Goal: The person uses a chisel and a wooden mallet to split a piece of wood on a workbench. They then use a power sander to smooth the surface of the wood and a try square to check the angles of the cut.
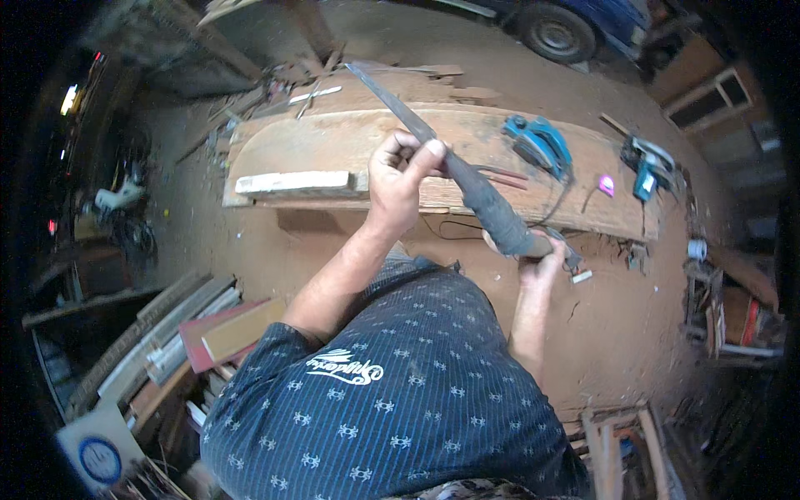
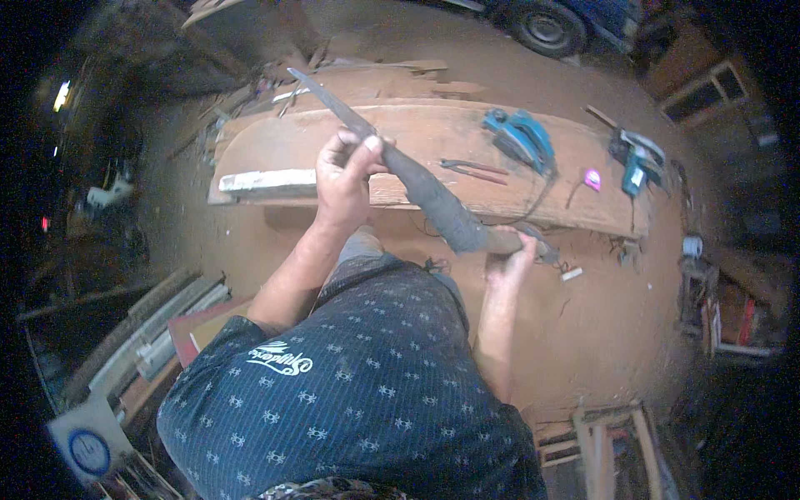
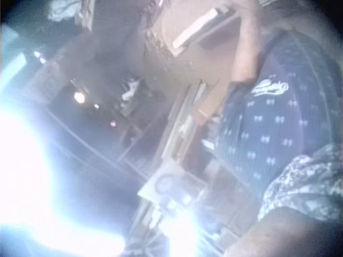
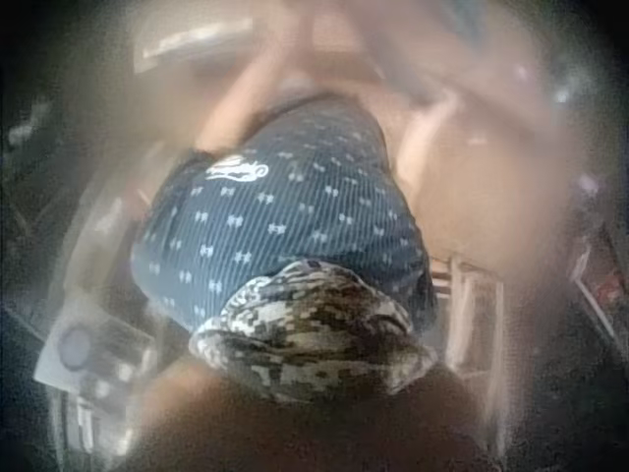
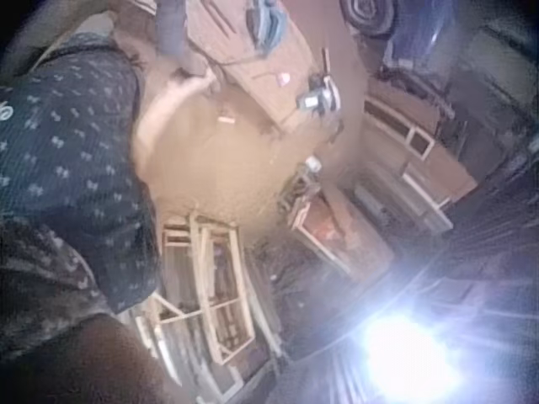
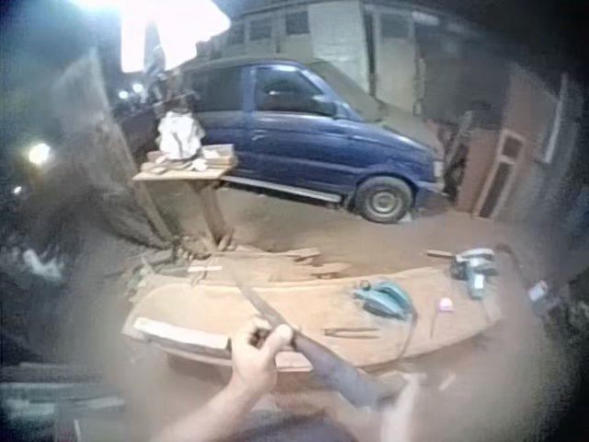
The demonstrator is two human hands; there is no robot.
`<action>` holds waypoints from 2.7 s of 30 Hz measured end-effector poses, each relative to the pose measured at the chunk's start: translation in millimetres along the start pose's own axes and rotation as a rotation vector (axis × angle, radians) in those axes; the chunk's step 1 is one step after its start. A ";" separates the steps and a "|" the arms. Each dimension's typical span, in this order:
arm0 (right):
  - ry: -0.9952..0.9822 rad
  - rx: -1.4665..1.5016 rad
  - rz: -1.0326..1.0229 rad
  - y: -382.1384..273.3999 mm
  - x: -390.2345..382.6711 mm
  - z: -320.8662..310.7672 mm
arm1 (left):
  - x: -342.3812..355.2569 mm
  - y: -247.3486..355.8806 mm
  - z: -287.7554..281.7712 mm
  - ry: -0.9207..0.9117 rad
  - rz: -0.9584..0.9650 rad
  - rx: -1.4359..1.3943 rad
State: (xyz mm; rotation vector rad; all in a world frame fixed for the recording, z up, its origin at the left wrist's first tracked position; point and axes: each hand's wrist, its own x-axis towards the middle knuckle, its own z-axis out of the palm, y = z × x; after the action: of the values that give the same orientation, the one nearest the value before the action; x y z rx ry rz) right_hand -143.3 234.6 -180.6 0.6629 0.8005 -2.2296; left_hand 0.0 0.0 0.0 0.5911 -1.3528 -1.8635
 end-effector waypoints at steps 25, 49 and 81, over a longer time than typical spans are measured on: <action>-0.243 -1.147 0.362 145.1 10.9 234.8 | 81.9 -93.8 -219.4 0.425 -0.452 -0.359; -0.305 -1.290 0.486 161.4 31.7 228.9 | 44.2 -66.1 -265.4 -0.467 0.183 0.914; 0.071 -1.042 -0.123 248.8 -152.2 179.3 | 59.7 -118.4 -353.3 -0.417 0.150 0.698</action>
State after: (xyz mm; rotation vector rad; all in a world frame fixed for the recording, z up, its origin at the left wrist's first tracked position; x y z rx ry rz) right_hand 95.0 27.0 -49.0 0.1664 1.8514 -1.5429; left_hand 185.6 -238.0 -226.5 0.4225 -2.2881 -1.4096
